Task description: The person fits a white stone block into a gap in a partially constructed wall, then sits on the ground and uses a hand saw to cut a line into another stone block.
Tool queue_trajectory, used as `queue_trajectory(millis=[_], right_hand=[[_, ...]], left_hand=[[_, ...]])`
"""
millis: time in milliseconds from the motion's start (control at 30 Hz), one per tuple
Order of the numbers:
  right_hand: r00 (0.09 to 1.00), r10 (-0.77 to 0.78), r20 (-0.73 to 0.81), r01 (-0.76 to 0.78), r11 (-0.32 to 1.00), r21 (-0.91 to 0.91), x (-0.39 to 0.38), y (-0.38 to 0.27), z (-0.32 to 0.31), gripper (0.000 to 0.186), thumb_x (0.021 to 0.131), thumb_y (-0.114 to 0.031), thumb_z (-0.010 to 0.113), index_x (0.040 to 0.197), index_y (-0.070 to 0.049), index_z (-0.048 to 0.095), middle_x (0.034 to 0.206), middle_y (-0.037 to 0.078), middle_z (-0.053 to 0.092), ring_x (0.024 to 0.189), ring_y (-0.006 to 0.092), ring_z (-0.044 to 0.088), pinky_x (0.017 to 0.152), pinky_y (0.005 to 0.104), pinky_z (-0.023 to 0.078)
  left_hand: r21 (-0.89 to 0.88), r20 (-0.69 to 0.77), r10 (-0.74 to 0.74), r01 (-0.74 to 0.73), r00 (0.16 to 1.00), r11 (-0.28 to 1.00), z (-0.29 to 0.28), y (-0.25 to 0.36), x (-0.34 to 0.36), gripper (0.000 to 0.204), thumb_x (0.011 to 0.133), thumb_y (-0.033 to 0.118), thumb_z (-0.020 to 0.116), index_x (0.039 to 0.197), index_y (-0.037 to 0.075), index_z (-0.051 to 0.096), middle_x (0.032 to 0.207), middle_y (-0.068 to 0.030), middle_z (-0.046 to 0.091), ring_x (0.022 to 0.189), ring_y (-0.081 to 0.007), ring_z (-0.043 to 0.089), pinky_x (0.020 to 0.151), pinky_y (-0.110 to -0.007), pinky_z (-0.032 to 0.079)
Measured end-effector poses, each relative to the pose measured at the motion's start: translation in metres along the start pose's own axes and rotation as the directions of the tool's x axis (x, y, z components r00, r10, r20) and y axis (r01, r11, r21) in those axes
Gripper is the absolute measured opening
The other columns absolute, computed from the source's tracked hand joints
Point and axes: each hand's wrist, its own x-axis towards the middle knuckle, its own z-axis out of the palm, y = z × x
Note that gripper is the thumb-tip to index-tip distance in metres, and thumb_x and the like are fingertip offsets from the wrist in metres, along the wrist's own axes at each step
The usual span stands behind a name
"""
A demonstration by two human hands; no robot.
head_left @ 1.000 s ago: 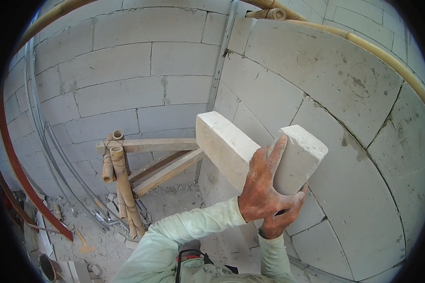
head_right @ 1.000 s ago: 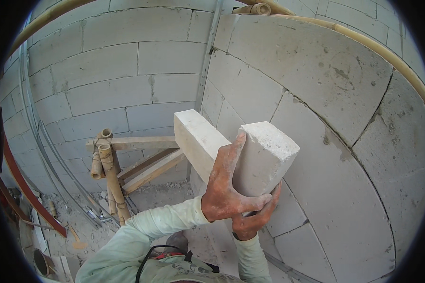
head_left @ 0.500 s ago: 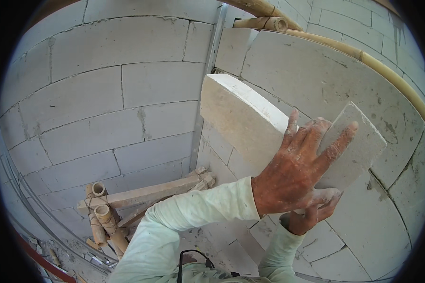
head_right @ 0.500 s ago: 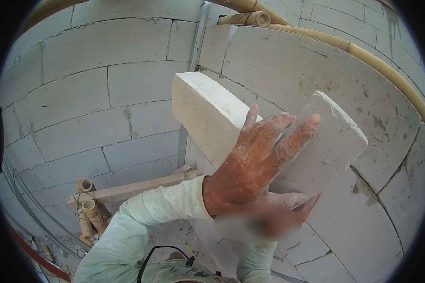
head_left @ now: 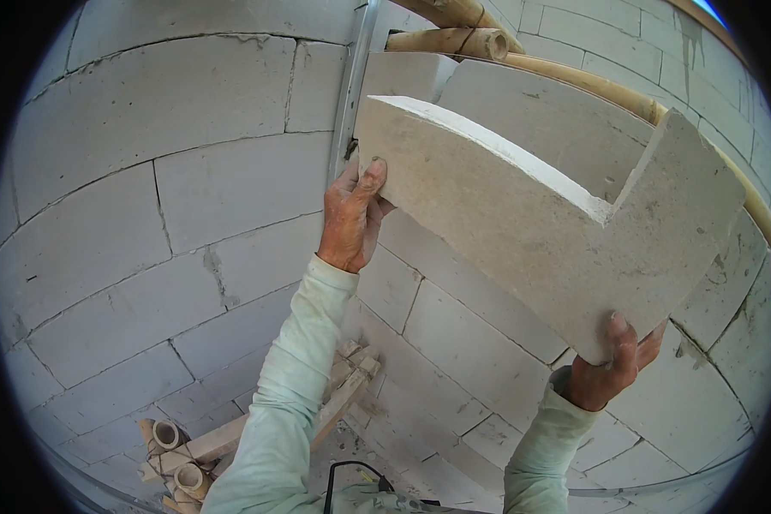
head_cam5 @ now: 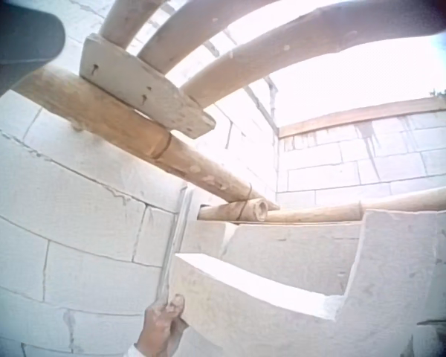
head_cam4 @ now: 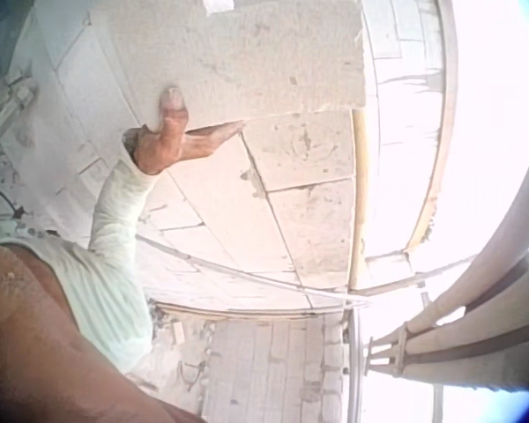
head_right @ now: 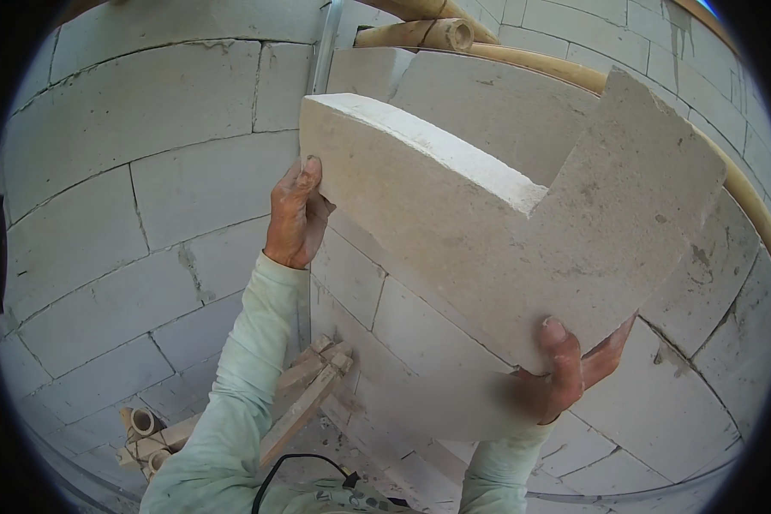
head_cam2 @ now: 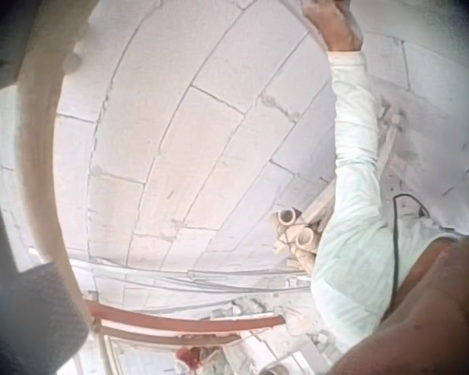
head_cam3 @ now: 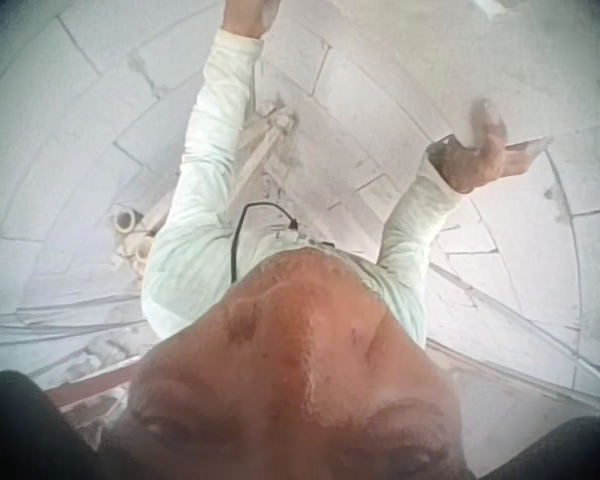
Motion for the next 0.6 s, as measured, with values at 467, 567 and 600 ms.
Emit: queue_trajectory(millis=[467, 567, 600], right_hand=[[0.986, -0.122, 0.115, 0.146, 0.962, -0.231, 0.191, -0.020, 0.060, 0.056, 0.080, -0.039, 0.058, 0.114, 0.005, 0.059, 0.106, 0.024, 0.055, 0.107, 0.0356, 0.054, 0.095, 0.0390, 0.043], [0.978, -0.133, 0.160, 0.171, 0.953, -0.251, 0.217, -0.018, 0.063, 0.053, 0.081, -0.040, 0.057, 0.113, 0.002, 0.060, 0.108, 0.022, 0.057, 0.110, 0.0369, 0.052, 0.096, 0.0409, 0.042], [0.977, -0.142, 0.160, 0.179, 0.952, -0.250, 0.223, -0.020, 0.062, 0.053, 0.082, -0.041, 0.057, 0.113, 0.002, 0.060, 0.110, 0.021, 0.058, 0.112, 0.0373, 0.051, 0.096, 0.0421, 0.042]], left_hand=[[0.157, 0.228, 0.040, -0.077, 0.973, 0.985, 0.022, 0.007, 0.146, 0.061, 0.092, 0.051, 0.055, 0.127, 0.001, 0.049, 0.115, -0.0127, 0.056, 0.109, -0.0238, 0.051, 0.091, -0.038, 0.043], [0.223, 0.193, 0.089, -0.132, 0.977, 0.966, 0.030, 0.004, 0.159, 0.065, 0.089, 0.056, 0.055, 0.126, 0.002, 0.051, 0.114, -0.0115, 0.057, 0.109, -0.0240, 0.050, 0.091, -0.037, 0.040], [0.236, 0.200, 0.085, -0.132, 0.976, 0.963, 0.034, 0.002, 0.163, 0.067, 0.089, 0.057, 0.055, 0.127, 0.002, 0.051, 0.116, -0.0113, 0.056, 0.109, -0.0236, 0.049, 0.092, -0.037, 0.039]])
